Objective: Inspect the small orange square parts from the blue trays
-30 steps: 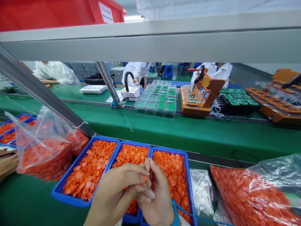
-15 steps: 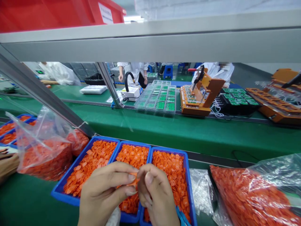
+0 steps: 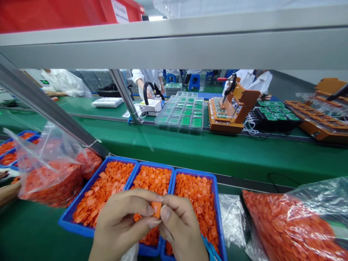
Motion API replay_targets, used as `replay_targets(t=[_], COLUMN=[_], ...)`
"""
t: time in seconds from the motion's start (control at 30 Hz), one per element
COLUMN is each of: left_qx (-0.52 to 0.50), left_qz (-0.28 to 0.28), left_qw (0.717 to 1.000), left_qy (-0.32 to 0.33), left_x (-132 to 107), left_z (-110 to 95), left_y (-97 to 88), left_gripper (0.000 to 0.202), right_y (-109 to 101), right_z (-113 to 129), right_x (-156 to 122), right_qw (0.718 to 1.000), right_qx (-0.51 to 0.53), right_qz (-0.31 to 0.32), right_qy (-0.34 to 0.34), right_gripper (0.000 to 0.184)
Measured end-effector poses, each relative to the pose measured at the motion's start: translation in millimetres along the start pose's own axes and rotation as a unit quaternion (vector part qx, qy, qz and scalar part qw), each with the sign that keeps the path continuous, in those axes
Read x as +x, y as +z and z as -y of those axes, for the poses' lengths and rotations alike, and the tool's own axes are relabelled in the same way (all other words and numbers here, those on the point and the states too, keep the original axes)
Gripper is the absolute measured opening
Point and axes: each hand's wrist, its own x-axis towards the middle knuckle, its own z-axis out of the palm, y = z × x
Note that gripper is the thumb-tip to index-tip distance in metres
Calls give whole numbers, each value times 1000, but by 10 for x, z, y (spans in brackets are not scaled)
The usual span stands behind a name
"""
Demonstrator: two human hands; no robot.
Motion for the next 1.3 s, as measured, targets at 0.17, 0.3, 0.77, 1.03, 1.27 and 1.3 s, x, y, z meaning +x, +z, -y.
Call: replay_targets(t=[0.17, 0.3, 0.77, 1.03, 1.27, 1.3], left_qx=[0, 12, 14, 29, 22, 18], left_qz=[9, 9, 47, 16, 38, 40], left_qw=[1000, 1000, 998, 999, 999, 999], left_qy=[12, 9, 41, 30, 17, 17], left_x=[8, 4, -33, 18, 1, -3], left_z=[2, -19, 2, 11, 69, 74], left_y=[-13, -19, -37, 0, -6, -5], left_gripper=[19, 21, 21, 20, 23, 23], right_y=[25, 21, -162, -87, 90, 93], right_z=[26, 55, -27, 12, 91, 91], right_x=[-8, -3, -139, -95, -27, -24], right_qw=[999, 996, 997, 999, 1000, 1000], right_qx=[33, 70, 34, 20, 16, 16], right_qz=[16, 36, 28, -12, -10, -10], right_qy=[0, 34, 58, 37, -21, -22], right_gripper=[21, 22, 30, 27, 22, 21])
